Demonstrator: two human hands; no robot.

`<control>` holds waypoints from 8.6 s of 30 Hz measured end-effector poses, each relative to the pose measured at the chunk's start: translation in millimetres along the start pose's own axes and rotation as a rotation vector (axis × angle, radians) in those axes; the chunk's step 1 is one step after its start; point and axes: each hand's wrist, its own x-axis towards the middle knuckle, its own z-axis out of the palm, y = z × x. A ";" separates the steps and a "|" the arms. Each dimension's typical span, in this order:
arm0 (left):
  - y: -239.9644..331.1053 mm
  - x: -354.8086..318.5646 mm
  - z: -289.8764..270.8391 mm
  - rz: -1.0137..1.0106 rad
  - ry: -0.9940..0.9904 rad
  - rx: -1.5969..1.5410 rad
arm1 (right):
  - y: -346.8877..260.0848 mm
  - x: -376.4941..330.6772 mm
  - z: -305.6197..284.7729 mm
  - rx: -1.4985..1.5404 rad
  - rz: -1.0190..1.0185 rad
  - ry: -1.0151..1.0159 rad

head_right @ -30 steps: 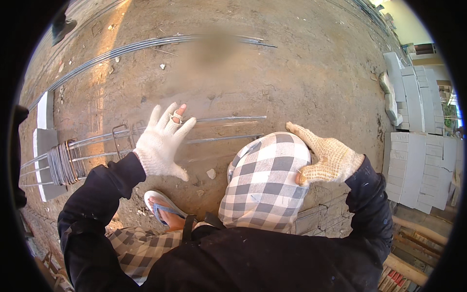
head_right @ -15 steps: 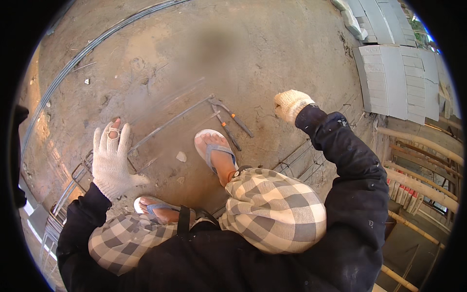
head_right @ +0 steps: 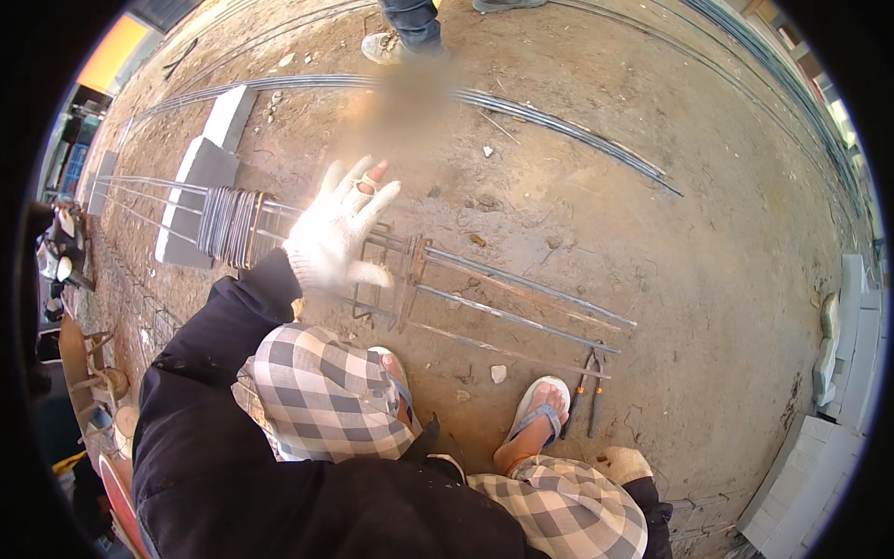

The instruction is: The person sits on the ground and assembles a rebar cage by placing U-shaped stirrups onto long rebar rods. They then use a metal rod to twist wire ties around the intersections to secure the stirrups in place.

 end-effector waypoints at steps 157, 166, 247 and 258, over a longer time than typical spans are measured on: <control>142.7 67.3 290.4 -1.008 0.454 -2.333 | -180.3 277.1 -42.8 0.081 -0.125 0.841; 129.9 68.5 286.7 -0.938 0.404 -2.332 | -194.2 266.1 -99.4 0.018 -0.279 1.392; 79.8 121.5 175.1 -0.251 -0.076 -0.050 | -57.5 295.9 -200.4 0.781 -0.395 0.601; 18.9 128.2 207.7 -0.245 0.245 -0.046 | -117.2 329.8 -268.1 0.067 -0.564 0.262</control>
